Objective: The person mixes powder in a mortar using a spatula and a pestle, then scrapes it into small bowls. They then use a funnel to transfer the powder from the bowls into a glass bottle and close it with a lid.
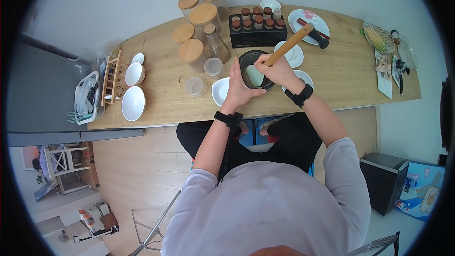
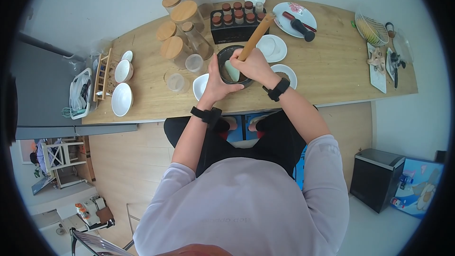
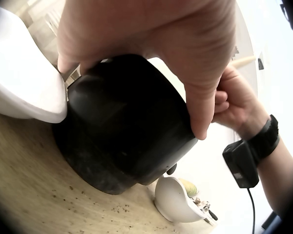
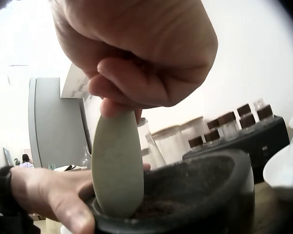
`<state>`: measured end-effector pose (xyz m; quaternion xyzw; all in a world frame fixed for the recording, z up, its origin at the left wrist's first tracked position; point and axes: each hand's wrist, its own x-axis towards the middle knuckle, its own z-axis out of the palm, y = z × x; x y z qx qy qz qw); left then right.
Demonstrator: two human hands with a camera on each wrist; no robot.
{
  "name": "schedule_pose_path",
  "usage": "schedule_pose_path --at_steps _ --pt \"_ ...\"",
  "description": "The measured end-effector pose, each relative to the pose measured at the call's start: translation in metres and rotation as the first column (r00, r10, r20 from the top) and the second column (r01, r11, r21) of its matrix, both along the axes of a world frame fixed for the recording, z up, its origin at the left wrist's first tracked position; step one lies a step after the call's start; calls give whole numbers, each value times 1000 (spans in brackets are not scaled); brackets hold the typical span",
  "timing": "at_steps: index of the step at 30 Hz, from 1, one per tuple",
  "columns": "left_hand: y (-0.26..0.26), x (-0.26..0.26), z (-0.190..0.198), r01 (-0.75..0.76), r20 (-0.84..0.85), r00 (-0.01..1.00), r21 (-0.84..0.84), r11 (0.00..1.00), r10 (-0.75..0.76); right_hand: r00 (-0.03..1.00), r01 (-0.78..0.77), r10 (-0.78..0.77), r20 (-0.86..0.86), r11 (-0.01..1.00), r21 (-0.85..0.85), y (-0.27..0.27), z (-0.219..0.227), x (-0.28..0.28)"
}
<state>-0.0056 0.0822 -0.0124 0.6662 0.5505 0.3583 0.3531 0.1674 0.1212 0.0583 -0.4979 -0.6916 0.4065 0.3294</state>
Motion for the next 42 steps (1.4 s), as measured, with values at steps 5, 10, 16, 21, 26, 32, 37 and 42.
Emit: schedule_pose_path --at_steps 5,10,16,21,26,32,37,42 --pt "0 0 2 17 27 999 -6 1000 -17 990 117 -124 -63 988 -103 12 0 12" --pt "0 1 1 15 11 1000 -13 1000 -15 971 109 -155 -181 964 -241 6 -7 5" --pt "0 0 6 11 32 999 -21 1000 -11 981 159 -180 -71 959 -234 12 0 20" --pt "-2 -1 6 10 30 1000 -40 999 -9 966 100 -156 -204 961 -257 3 -9 3" --pt "0 0 4 24 26 999 -11 1000 -24 973 155 -184 -141 969 -194 19 -9 16" --pt "-1 0 3 20 1 1000 -22 1000 -20 971 121 -160 -177 970 -212 9 -8 -3" --pt "0 0 2 22 19 1000 -15 1000 -22 980 148 -170 -106 971 -185 15 -4 6" --pt "0 -1 -2 21 -6 1000 2 1000 -21 973 150 -181 -144 967 -206 8 -10 -4"
